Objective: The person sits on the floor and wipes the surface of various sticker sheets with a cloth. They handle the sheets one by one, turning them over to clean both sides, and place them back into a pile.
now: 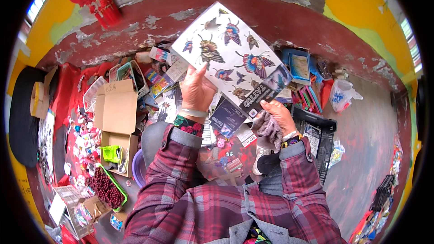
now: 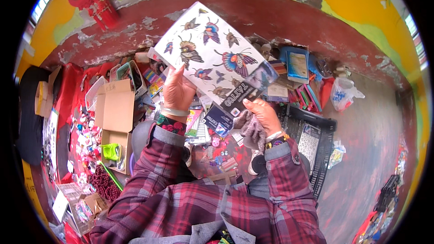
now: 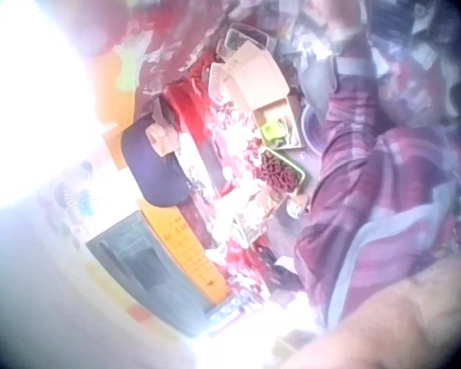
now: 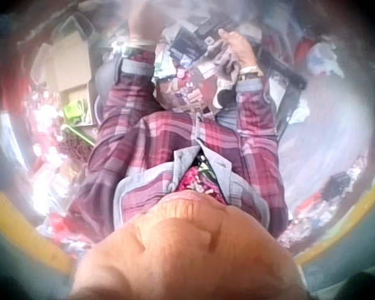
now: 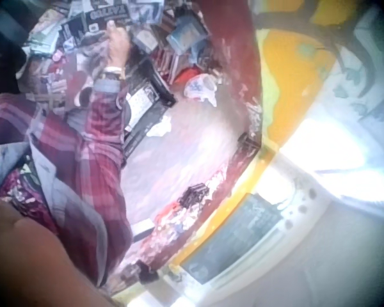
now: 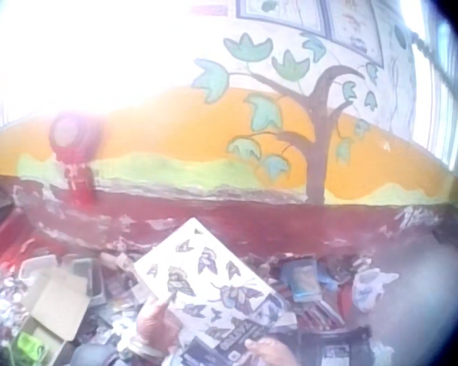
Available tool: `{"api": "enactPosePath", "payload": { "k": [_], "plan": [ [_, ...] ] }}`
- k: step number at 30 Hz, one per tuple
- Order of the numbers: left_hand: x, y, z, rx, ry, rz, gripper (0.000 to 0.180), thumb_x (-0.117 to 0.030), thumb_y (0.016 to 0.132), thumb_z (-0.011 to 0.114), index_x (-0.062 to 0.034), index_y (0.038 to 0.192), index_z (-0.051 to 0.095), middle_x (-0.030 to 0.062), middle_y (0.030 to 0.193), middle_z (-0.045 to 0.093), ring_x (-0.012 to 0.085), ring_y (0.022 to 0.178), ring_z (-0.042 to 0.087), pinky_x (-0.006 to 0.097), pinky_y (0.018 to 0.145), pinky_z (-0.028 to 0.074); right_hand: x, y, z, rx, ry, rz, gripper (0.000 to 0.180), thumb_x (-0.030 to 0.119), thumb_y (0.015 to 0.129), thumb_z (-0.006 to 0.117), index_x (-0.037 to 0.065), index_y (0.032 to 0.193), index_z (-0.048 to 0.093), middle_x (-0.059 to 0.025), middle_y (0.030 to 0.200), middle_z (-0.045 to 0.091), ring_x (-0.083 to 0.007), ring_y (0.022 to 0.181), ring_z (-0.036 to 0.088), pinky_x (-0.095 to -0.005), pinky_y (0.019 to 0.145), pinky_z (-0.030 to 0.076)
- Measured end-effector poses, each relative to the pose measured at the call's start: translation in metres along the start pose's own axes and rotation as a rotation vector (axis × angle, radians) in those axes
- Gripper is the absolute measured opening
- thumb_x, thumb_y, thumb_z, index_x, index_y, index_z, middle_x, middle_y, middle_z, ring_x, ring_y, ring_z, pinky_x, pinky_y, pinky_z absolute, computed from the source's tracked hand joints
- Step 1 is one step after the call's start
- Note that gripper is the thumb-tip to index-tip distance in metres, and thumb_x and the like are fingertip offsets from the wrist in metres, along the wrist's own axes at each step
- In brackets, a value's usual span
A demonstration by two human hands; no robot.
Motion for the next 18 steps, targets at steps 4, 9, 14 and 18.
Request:
{"api": "enactPosePath", "payload": {
  "k": [4, 9, 14, 18],
  "plan": [
    [-0.014, 0.009, -0.013, -0.013, -0.051, 0.050, 0.040, 0.000, 0.091, 0.043, -0.0005, 0.131, 0.040, 0.0128, 0.129, 0.051, 0.0237, 0.118, 0.051, 0.042, 0.102, 0.039, -0.003, 0.004, -0.008, 0.017, -0.003, 0.082, 0.018, 0.015, 0.087, 0.065, 0.004, 0.076, 0.054, -0.0086, 0.070, 0.063, -0.0166, 0.058, 0.063, -0.0267, 0.054, 0.051],
    [-0.011, 0.014, -0.028, -0.111, -0.066, 0.095, 0.034, 0.000, 0.091, 0.044, 0.0031, 0.125, 0.045, 0.0130, 0.124, 0.054, 0.0214, 0.114, 0.054, 0.034, 0.099, 0.042, -0.005, 0.005, -0.008, 0.025, -0.076, 0.146, 0.020, 0.018, 0.087, 0.064, 0.001, 0.079, 0.057, -0.0093, 0.071, 0.064, -0.0151, 0.058, 0.062, -0.0250, 0.055, 0.049],
    [-0.008, 0.014, -0.037, -0.279, -0.029, 0.165, 0.027, -0.004, 0.092, 0.049, 0.0039, 0.117, 0.052, 0.0111, 0.117, 0.058, 0.0185, 0.107, 0.056, 0.031, 0.095, 0.045, -0.001, 0.004, -0.006, 0.047, -0.118, 0.191, 0.022, 0.019, 0.086, 0.065, -0.001, 0.080, 0.059, -0.0103, 0.070, 0.065, -0.0166, 0.059, 0.062, -0.0263, 0.056, 0.049],
    [-0.009, 0.017, -0.041, -0.274, -0.034, 0.172, 0.023, -0.008, 0.094, 0.048, 0.0034, 0.113, 0.054, 0.0111, 0.114, 0.061, 0.0193, 0.104, 0.059, 0.032, 0.094, 0.046, 0.001, 0.002, -0.004, 0.065, -0.143, 0.220, 0.022, 0.020, 0.087, 0.064, -0.001, 0.080, 0.060, -0.0111, 0.072, 0.065, -0.0172, 0.059, 0.063, -0.0269, 0.057, 0.049]
  ]
}}
Point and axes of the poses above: each hand's wrist, its own y-axis towards the middle knuckle, its own z-axis out of the palm, x = y × z, the point moved 4 cm from there along y, towards the middle knuckle
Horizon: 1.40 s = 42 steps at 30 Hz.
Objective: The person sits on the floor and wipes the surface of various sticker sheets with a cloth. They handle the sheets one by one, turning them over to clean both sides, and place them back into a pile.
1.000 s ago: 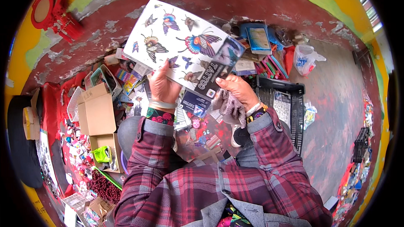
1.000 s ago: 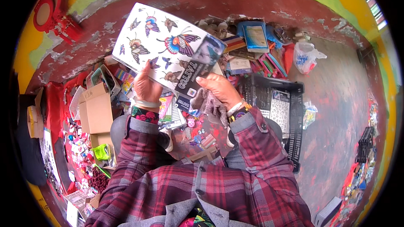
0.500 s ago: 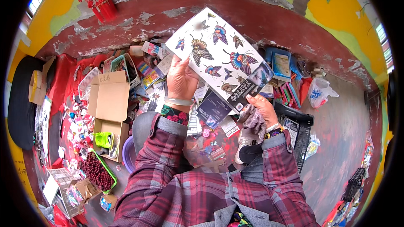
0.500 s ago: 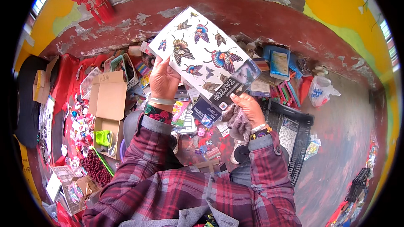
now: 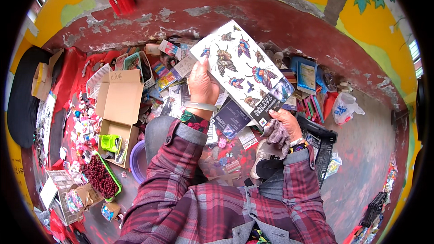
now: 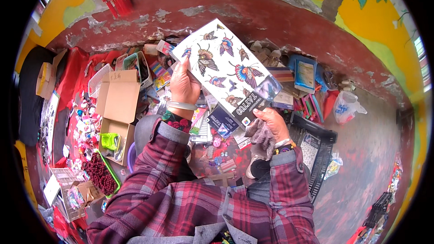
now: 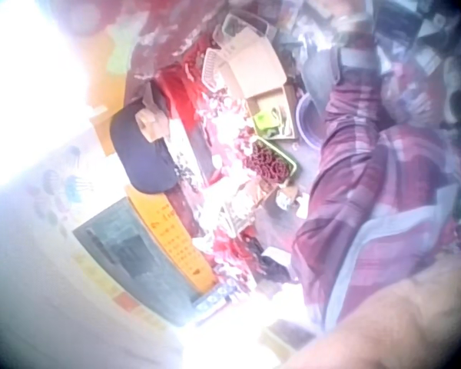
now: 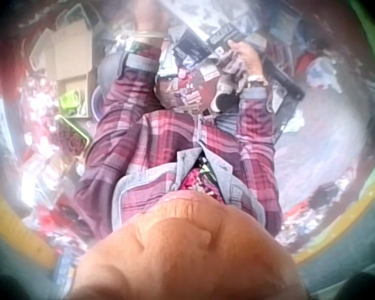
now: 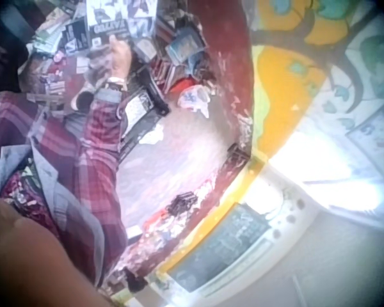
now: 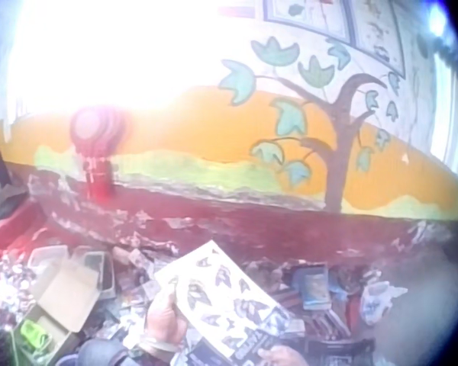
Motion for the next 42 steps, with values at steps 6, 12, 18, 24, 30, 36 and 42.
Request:
{"api": "enactPosePath", "payload": {
  "k": [6, 12, 18, 24, 30, 36, 42],
  "plan": [
    [-0.006, 0.001, 0.005, 0.018, 0.011, -0.036, 0.026, -0.016, 0.093, 0.052, 0.0018, 0.112, 0.055, 0.0111, 0.113, 0.062, 0.0202, 0.103, 0.060, 0.034, 0.093, 0.047, -0.003, 0.002, -0.009, -0.082, -0.034, -0.008, 0.021, 0.019, 0.087, 0.064, -0.001, 0.081, 0.060, -0.0111, 0.071, 0.065, -0.0169, 0.060, 0.062, -0.0270, 0.057, 0.049],
    [-0.008, 0.001, 0.006, 0.007, 0.036, -0.032, 0.026, -0.015, 0.093, 0.052, 0.0022, 0.112, 0.055, 0.0123, 0.112, 0.062, 0.0217, 0.102, 0.060, 0.035, 0.093, 0.047, -0.005, 0.002, -0.013, -0.062, -0.019, 0.017, 0.018, 0.016, 0.086, 0.064, 0.000, 0.083, 0.059, -0.0106, 0.075, 0.065, -0.0158, 0.062, 0.062, -0.0269, 0.058, 0.049],
    [-0.007, 0.006, -0.004, -0.003, 0.126, 0.047, 0.021, -0.009, 0.093, 0.048, 0.0035, 0.108, 0.055, 0.0131, 0.110, 0.062, 0.0225, 0.100, 0.061, 0.035, 0.091, 0.047, -0.003, -0.002, -0.014, -0.076, -0.020, -0.066, 0.015, 0.014, 0.085, 0.066, 0.004, 0.075, 0.059, -0.0021, 0.070, 0.060, -0.0101, 0.062, 0.057, -0.0239, 0.057, 0.045],
    [-0.005, 0.006, -0.018, -0.082, 0.274, 0.038, 0.023, -0.003, 0.091, 0.047, 0.0057, 0.112, 0.052, 0.0156, 0.111, 0.061, 0.0246, 0.101, 0.061, 0.037, 0.090, 0.048, 0.013, -0.014, 0.000, 0.019, -0.008, -0.218, 0.016, 0.009, 0.086, 0.064, -0.004, 0.096, 0.066, -0.0057, 0.090, 0.068, -0.0097, 0.080, 0.060, -0.0225, 0.074, 0.047],
    [0.009, 0.023, -0.052, -0.176, 0.246, 0.013, 0.021, -0.002, 0.090, 0.048, 0.0056, 0.108, 0.053, 0.0156, 0.106, 0.062, 0.0261, 0.097, 0.061, 0.039, 0.088, 0.049, 0.015, -0.014, -0.002, 0.060, -0.045, -0.293, 0.019, 0.008, 0.085, 0.064, -0.006, 0.099, 0.066, -0.0068, 0.093, 0.068, -0.0101, 0.082, 0.061, -0.0231, 0.075, 0.047],
    [0.003, 0.022, -0.044, -0.047, 0.220, 0.016, 0.029, 0.000, 0.090, 0.048, 0.0048, 0.118, 0.051, 0.0156, 0.115, 0.060, 0.0243, 0.104, 0.059, 0.037, 0.092, 0.048, 0.016, -0.018, 0.000, -0.025, -0.031, -0.237, 0.016, 0.012, 0.082, 0.071, -0.002, 0.075, 0.066, -0.0007, 0.070, 0.063, -0.0052, 0.062, 0.054, -0.0215, 0.057, 0.043],
    [0.010, 0.020, -0.047, -0.124, 0.225, -0.167, 0.050, -0.023, 0.090, 0.056, 0.0072, 0.127, 0.040, 0.0233, 0.133, 0.044, 0.0338, 0.123, 0.044, 0.047, 0.103, 0.037, 0.015, -0.015, -0.009, -0.183, -0.295, -0.456, 0.014, 0.009, 0.085, 0.064, -0.003, 0.079, 0.066, -0.0006, 0.072, 0.062, -0.0058, 0.063, 0.056, -0.0218, 0.055, 0.045]
  ]
}}
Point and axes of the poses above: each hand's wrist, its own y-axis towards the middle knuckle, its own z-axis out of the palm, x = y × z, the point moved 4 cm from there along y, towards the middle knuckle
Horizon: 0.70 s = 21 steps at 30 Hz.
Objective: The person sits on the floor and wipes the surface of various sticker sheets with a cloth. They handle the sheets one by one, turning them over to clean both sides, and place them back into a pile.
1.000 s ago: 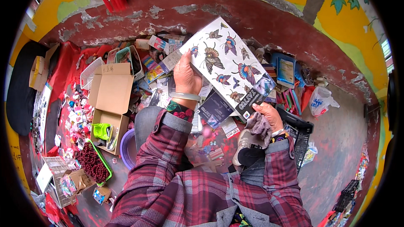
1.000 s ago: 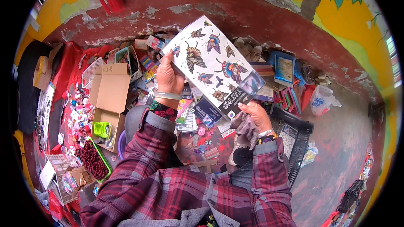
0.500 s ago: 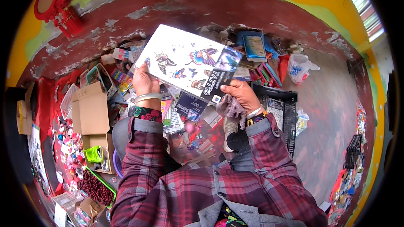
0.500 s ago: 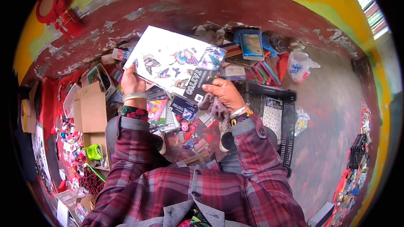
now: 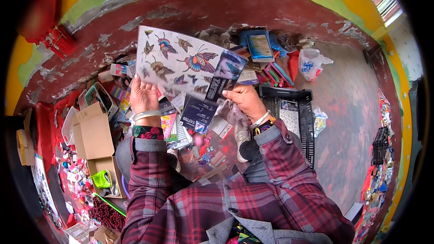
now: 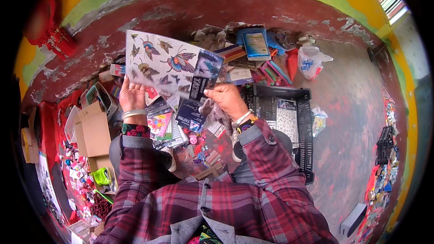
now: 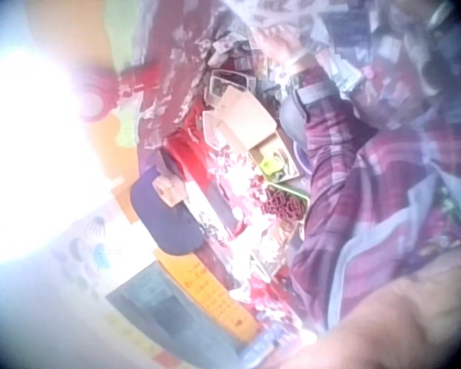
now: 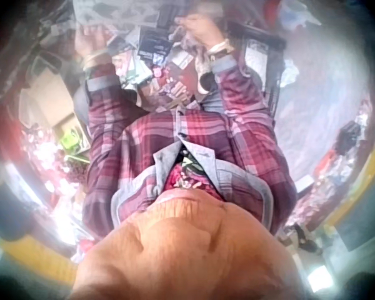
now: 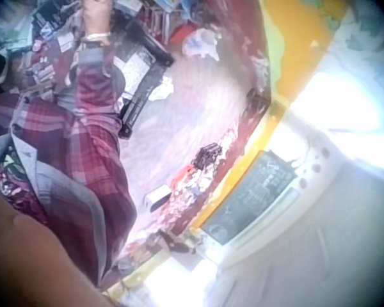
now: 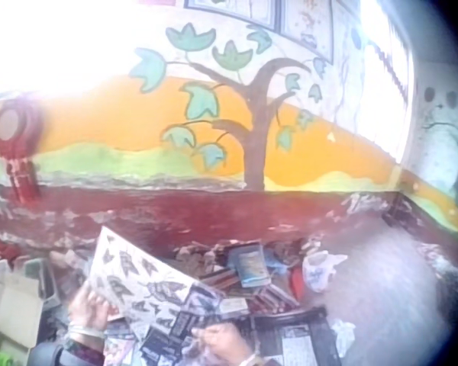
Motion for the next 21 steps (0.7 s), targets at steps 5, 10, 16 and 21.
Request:
{"api": "enactPosePath", "payload": {
  "k": [5, 10, 16, 21],
  "plan": [
    [0.023, -0.043, 0.048, 0.362, -0.177, -0.413, 0.087, -0.057, 0.079, 0.062, 0.0013, 0.137, 0.033, 0.0217, 0.141, 0.034, 0.0365, 0.130, 0.033, 0.053, 0.106, 0.028, 0.028, -0.003, -0.002, -0.350, -0.575, -0.673, 0.028, -0.007, 0.079, 0.054, 0.003, 0.102, 0.068, -0.0115, 0.098, 0.067, -0.0209, 0.089, 0.065, -0.0268, 0.075, 0.050],
    [0.020, -0.060, 0.063, 0.358, -0.167, -0.281, 0.050, -0.036, 0.089, 0.060, -0.0004, 0.122, 0.051, 0.0139, 0.122, 0.057, 0.0302, 0.114, 0.052, 0.046, 0.101, 0.037, 0.037, -0.011, 0.002, -0.456, -0.724, -0.838, 0.037, -0.009, 0.074, 0.054, 0.010, 0.103, 0.068, -0.0118, 0.109, 0.063, -0.0287, 0.092, 0.064, -0.0318, 0.077, 0.051],
    [0.022, -0.050, 0.046, 0.270, -0.170, -0.271, 0.025, -0.011, 0.089, 0.054, 0.0016, 0.111, 0.057, 0.0136, 0.111, 0.061, 0.0283, 0.105, 0.056, 0.045, 0.097, 0.041, 0.035, -0.009, 0.006, -0.416, -0.712, -0.814, 0.039, -0.012, 0.075, 0.052, 0.007, 0.105, 0.067, -0.0123, 0.112, 0.062, -0.0268, 0.096, 0.063, -0.0302, 0.079, 0.050],
    [0.018, -0.063, 0.063, 0.372, -0.254, -0.316, 0.016, -0.003, 0.087, 0.055, 0.0020, 0.102, 0.062, 0.0113, 0.101, 0.065, 0.0223, 0.096, 0.061, 0.038, 0.093, 0.045, 0.028, -0.005, 0.003, -0.366, -0.619, -0.694, 0.040, -0.015, 0.077, 0.048, 0.004, 0.108, 0.066, -0.0131, 0.113, 0.062, -0.0230, 0.101, 0.062, -0.0268, 0.085, 0.047]
  ]
}}
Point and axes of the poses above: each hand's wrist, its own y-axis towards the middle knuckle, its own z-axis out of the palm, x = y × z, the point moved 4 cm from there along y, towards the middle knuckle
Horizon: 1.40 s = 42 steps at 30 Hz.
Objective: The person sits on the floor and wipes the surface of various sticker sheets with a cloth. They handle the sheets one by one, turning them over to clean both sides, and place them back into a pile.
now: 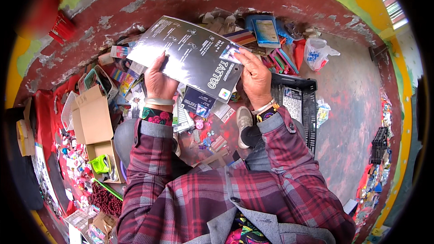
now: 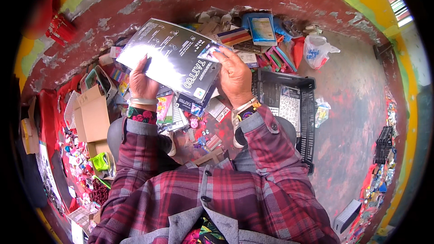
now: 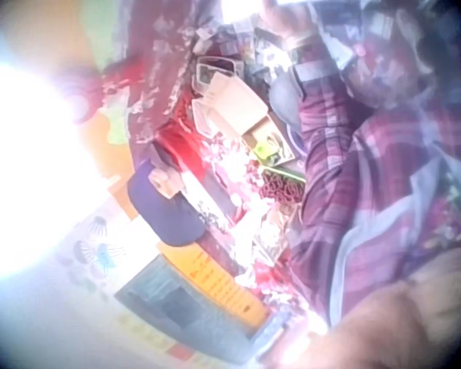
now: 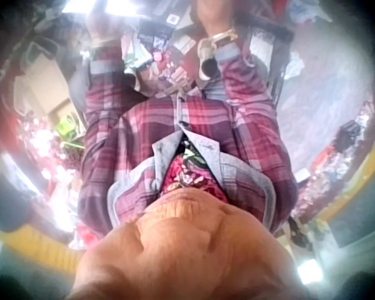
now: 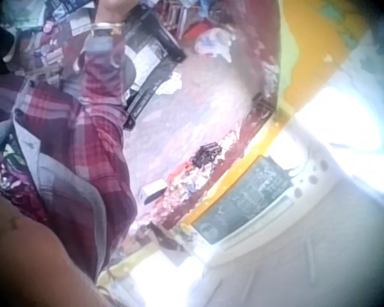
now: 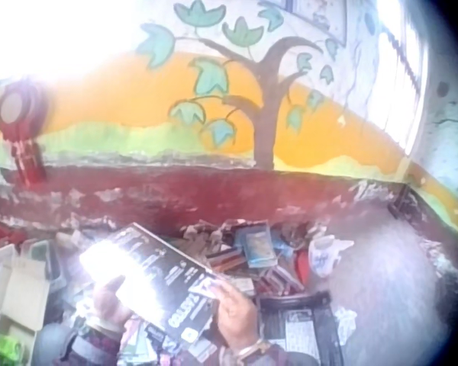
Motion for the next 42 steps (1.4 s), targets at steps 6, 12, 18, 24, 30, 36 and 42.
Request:
{"api": "enactPosePath", "payload": {
  "k": [6, 12, 18, 24, 30, 36, 42],
  "plan": [
    [-0.003, 0.006, -0.021, -0.068, 0.086, 0.028, 0.020, -0.008, 0.085, 0.058, 0.0024, 0.102, 0.060, 0.0136, 0.102, 0.064, 0.0278, 0.098, 0.060, 0.044, 0.094, 0.044, 0.002, 0.003, 0.002, -0.007, 0.006, -0.002, 0.040, -0.011, 0.076, 0.048, 0.007, 0.106, 0.067, -0.0125, 0.114, 0.062, -0.0249, 0.099, 0.063, -0.0285, 0.082, 0.049],
    [0.002, 0.004, -0.010, 0.006, 0.121, -0.076, 0.022, -0.010, 0.086, 0.055, 0.0027, 0.103, 0.061, 0.0138, 0.102, 0.065, 0.0270, 0.094, 0.063, 0.041, 0.090, 0.047, -0.015, -0.003, 0.007, 0.177, -0.056, 0.076, 0.044, -0.009, 0.076, 0.046, 0.007, 0.114, 0.062, -0.0132, 0.119, 0.060, -0.0257, 0.103, 0.061, -0.0290, 0.084, 0.048],
    [0.005, -0.004, -0.011, 0.000, 0.487, -0.112, 0.023, -0.007, 0.086, 0.056, 0.0007, 0.108, 0.059, 0.0099, 0.103, 0.064, 0.0214, 0.094, 0.062, 0.035, 0.082, 0.051, -0.036, -0.003, 0.002, 0.253, -0.023, 0.225, 0.034, 0.000, 0.080, 0.054, 0.005, 0.114, 0.061, -0.0142, 0.108, 0.063, -0.0241, 0.086, 0.065, -0.0291, 0.074, 0.050],
    [0.041, -0.016, -0.001, 0.323, 1.214, -0.412, 0.030, -0.011, 0.088, 0.054, 0.0009, 0.116, 0.056, 0.0081, 0.106, 0.063, 0.0142, 0.097, 0.057, 0.027, 0.087, 0.043, 0.015, 0.011, -0.006, 0.082, -0.012, -0.009, 0.027, 0.016, 0.082, 0.067, 0.006, 0.107, 0.064, -0.0114, 0.096, 0.064, -0.0246, 0.084, 0.064, -0.0298, 0.071, 0.050],
    [0.080, -0.024, -0.007, 0.436, 1.076, -0.431, 0.042, -0.004, 0.088, 0.057, -0.0010, 0.128, 0.045, 0.0019, 0.115, 0.056, 0.0103, 0.105, 0.050, 0.028, 0.091, 0.042, 0.025, 0.003, 0.006, 0.071, -0.128, -0.118, 0.027, 0.015, 0.080, 0.067, 0.007, 0.105, 0.063, -0.0102, 0.095, 0.062, -0.0291, 0.081, 0.063, -0.0343, 0.067, 0.051],
    [0.076, -0.025, 0.020, 0.440, 0.861, -0.288, 0.046, -0.003, 0.091, 0.052, -0.0005, 0.135, 0.037, 0.0036, 0.118, 0.054, 0.0096, 0.106, 0.049, 0.026, 0.091, 0.043, 0.026, -0.001, 0.008, 0.054, -0.150, -0.141, 0.025, 0.016, 0.079, 0.067, 0.008, 0.103, 0.063, -0.0081, 0.091, 0.062, -0.0288, 0.076, 0.063, -0.0346, 0.063, 0.051],
    [0.068, -0.020, 0.013, 0.450, 1.196, -0.067, 0.037, -0.001, 0.092, 0.049, 0.0022, 0.129, 0.045, 0.0044, 0.112, 0.058, 0.0106, 0.102, 0.051, 0.025, 0.091, 0.042, 0.029, -0.003, 0.014, 0.052, -0.182, -0.151, 0.025, 0.016, 0.079, 0.068, 0.007, 0.102, 0.063, -0.0085, 0.093, 0.062, -0.0280, 0.076, 0.063, -0.0346, 0.063, 0.051]
  ]
}}
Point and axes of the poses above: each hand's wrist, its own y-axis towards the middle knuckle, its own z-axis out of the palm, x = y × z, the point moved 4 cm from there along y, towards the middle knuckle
